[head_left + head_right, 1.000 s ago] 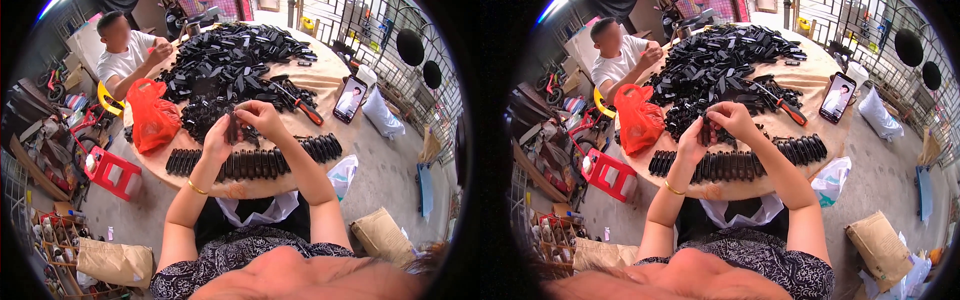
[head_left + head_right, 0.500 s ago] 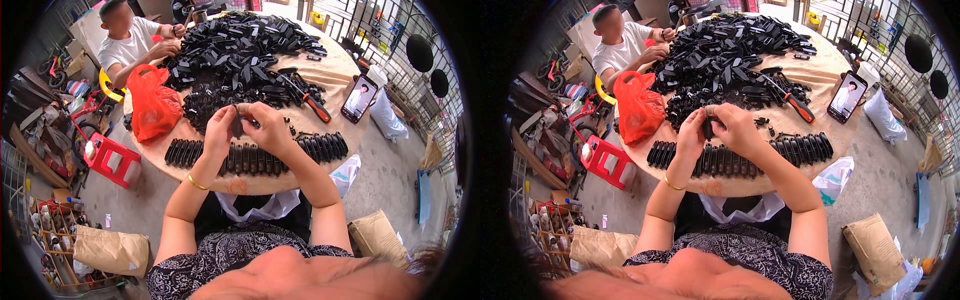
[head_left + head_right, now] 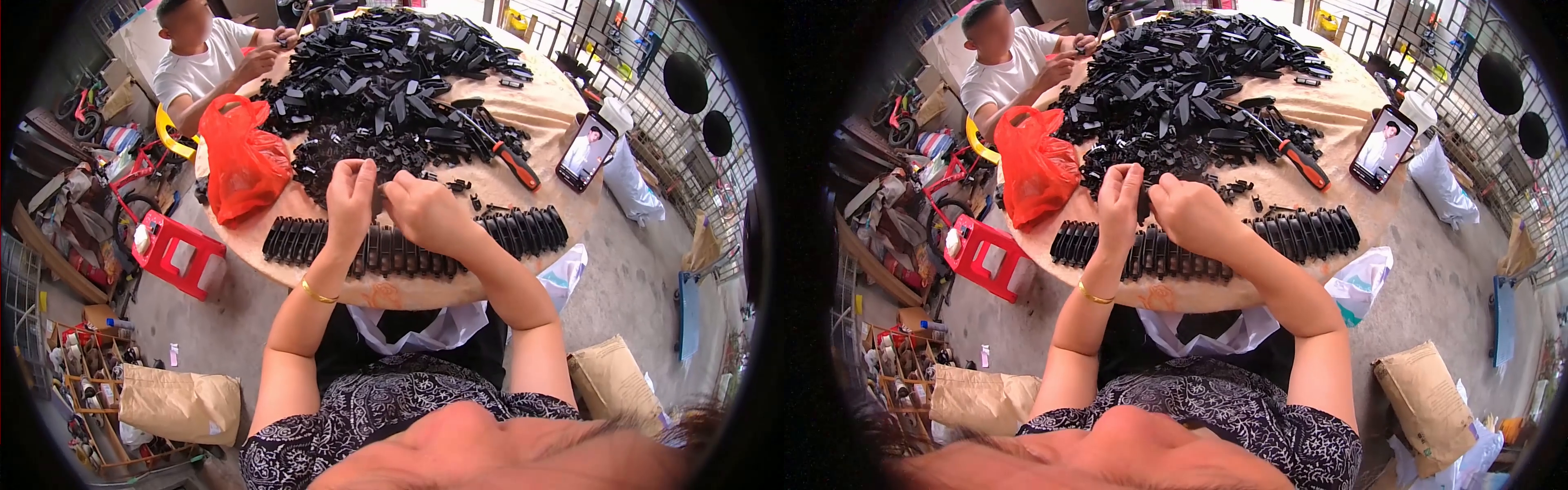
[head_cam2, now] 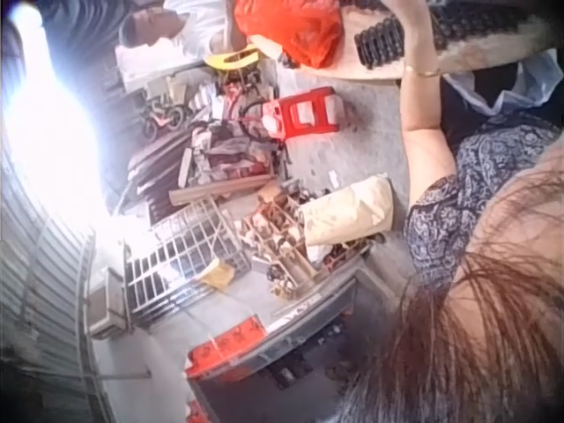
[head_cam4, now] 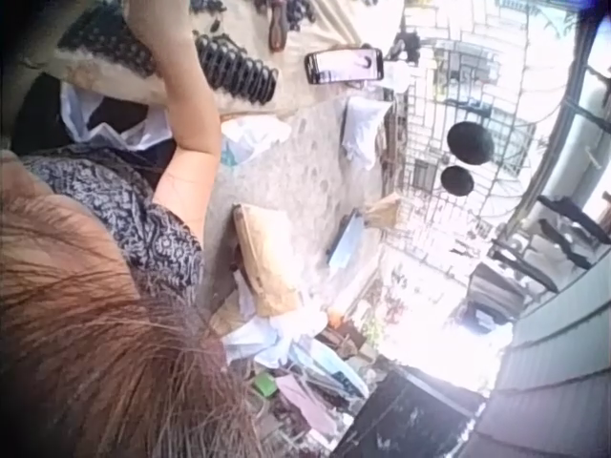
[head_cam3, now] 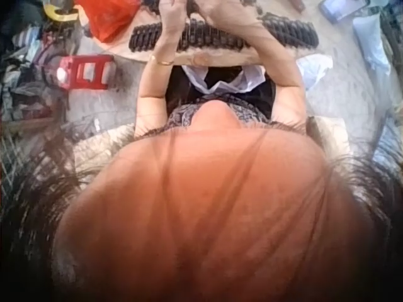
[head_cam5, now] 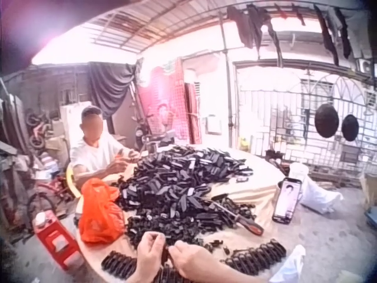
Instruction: The person sorts and assembles small black plastic components by hand at a table.
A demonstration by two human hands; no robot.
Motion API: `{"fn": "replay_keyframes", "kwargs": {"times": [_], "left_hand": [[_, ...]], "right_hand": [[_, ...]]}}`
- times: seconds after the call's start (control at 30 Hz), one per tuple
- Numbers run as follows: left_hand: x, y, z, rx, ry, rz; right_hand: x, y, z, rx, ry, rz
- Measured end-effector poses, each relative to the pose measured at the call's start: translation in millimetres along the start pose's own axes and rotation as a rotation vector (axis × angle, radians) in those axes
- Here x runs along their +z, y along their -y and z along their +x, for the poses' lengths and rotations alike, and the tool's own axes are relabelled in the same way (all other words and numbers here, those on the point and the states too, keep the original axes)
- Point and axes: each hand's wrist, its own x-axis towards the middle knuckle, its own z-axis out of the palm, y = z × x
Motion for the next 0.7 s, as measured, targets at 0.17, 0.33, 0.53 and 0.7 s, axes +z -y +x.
{"fn": "replay_keyframes", "kwargs": {"times": [0.17, 0.33, 0.53, 0.7], "left_hand": [[2, -2, 1, 0.014, -0.065, -0.038], [-3, -4, 4, 0.135, -0.134, 0.168], [-79, -19, 7, -0.119, -0.08, -0.042], [-164, -21, 0, -0.032, 0.149, 1.18]], "right_hand": [[2, 1, -1, -0.051, -0.022, 0.032], [-1, 5, 0, 0.051, 0.105, 0.266], [-38, -55, -18, 0.452, 0.295, -0.236], [-27, -88, -28, 0.607, 0.599, -0.405]]}}
